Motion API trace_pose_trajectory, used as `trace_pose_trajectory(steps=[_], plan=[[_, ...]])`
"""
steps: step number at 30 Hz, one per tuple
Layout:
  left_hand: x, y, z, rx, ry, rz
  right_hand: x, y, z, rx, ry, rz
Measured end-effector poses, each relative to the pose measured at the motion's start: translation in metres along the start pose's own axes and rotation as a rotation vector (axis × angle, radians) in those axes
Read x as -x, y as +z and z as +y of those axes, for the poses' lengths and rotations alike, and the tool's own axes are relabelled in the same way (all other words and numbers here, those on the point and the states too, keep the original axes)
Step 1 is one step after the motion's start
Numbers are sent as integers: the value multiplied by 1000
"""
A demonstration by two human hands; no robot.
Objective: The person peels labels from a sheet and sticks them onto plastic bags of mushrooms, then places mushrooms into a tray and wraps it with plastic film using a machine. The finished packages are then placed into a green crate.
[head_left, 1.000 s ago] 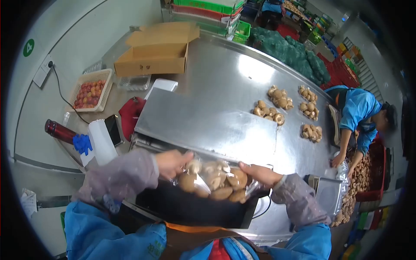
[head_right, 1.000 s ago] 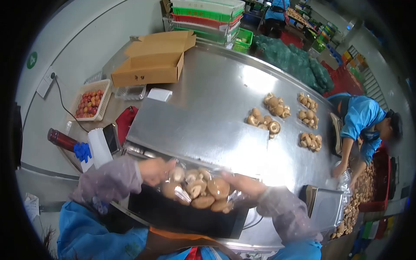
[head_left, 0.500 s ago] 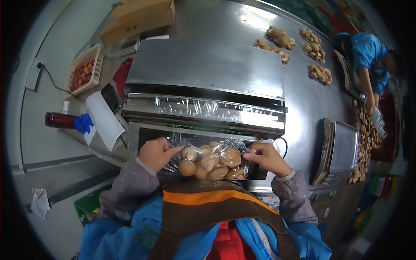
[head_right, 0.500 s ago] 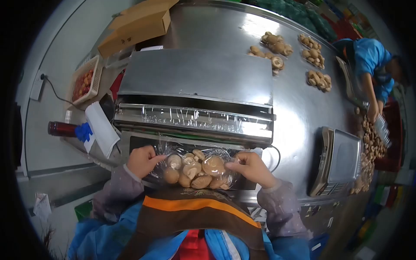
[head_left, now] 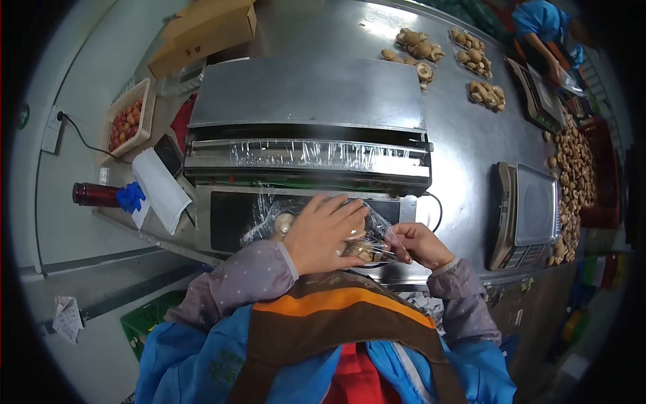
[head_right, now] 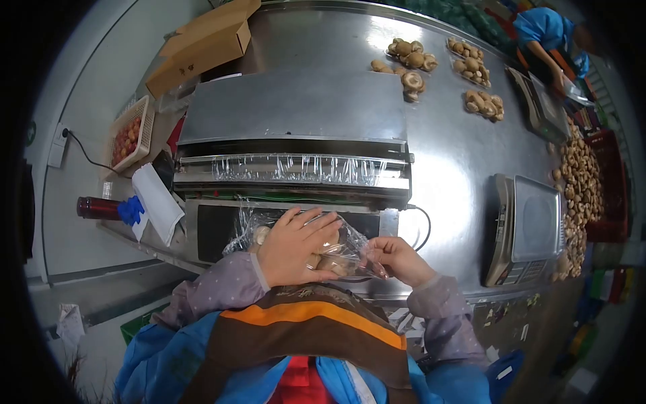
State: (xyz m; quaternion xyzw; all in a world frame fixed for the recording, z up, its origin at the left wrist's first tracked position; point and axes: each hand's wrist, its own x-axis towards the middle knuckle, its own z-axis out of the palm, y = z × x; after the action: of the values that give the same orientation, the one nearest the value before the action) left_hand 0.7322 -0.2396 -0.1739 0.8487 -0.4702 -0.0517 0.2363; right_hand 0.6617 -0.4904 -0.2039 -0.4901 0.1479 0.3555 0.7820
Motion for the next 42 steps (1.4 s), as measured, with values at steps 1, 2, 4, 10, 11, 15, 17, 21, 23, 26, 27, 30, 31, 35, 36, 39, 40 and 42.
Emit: trace_pose_trajectory(steps=[1, 2, 4, 10, 11, 15, 17, 21, 23, 26, 27, 30, 31, 35, 36, 39, 40, 42], plan=[[0, 0, 0, 3, 2, 4, -1, -7, 1, 63, 46, -89], [0, 0, -1, 7, 2, 9, -2, -8, -2, 62, 47, -89], [0, 0, -2, 38, -4, 11, -5, -9, -8, 151, 109, -204], [0, 1, -6, 84, -6, 17, -14, -7, -8, 246, 139, -260], [0, 0, -6, 84, 0, 14, -13, -5, -7, 267, 156, -241], [-1, 2, -6, 80, 2, 21, -15, -12, 3, 169, 128, -254], [-1, 1, -5, 83, 2, 17, -4, -8, -4, 191, -2, -5], [-2, 2, -5, 75, 4, 18, 78, -40, -49, 645, -147, 284], [-1, 2, -5, 76, 6, 31, 144, -78, -63, 549, -71, 481], [-3, 0, -3, 75, -5, 16, 193, -112, -36, 1173, -26, 883], [-7, 0, -5, 73, -9, 29, 191, -107, -40, 1870, -89, 1096], [1, 1, -2, 70, 0, 28, 125, -40, -31, 691, -349, 878], [0, 1, -3, 63, 7, 33, 96, -15, -32, 603, -352, 689], [2, 4, -5, 38, 22, 52, -1, 17, -4, 513, -373, 409], [2, 4, -5, 41, 29, 57, -13, 21, -5, 413, -262, 374], [3, 2, -4, 35, 28, 58, -28, 22, -11, 235, -75, 302], [3, 2, -4, 34, 25, 67, -30, 22, -14, 150, 3, 263], [3, 2, -4, 40, 27, 76, -29, 32, -20, 220, 15, 301]])
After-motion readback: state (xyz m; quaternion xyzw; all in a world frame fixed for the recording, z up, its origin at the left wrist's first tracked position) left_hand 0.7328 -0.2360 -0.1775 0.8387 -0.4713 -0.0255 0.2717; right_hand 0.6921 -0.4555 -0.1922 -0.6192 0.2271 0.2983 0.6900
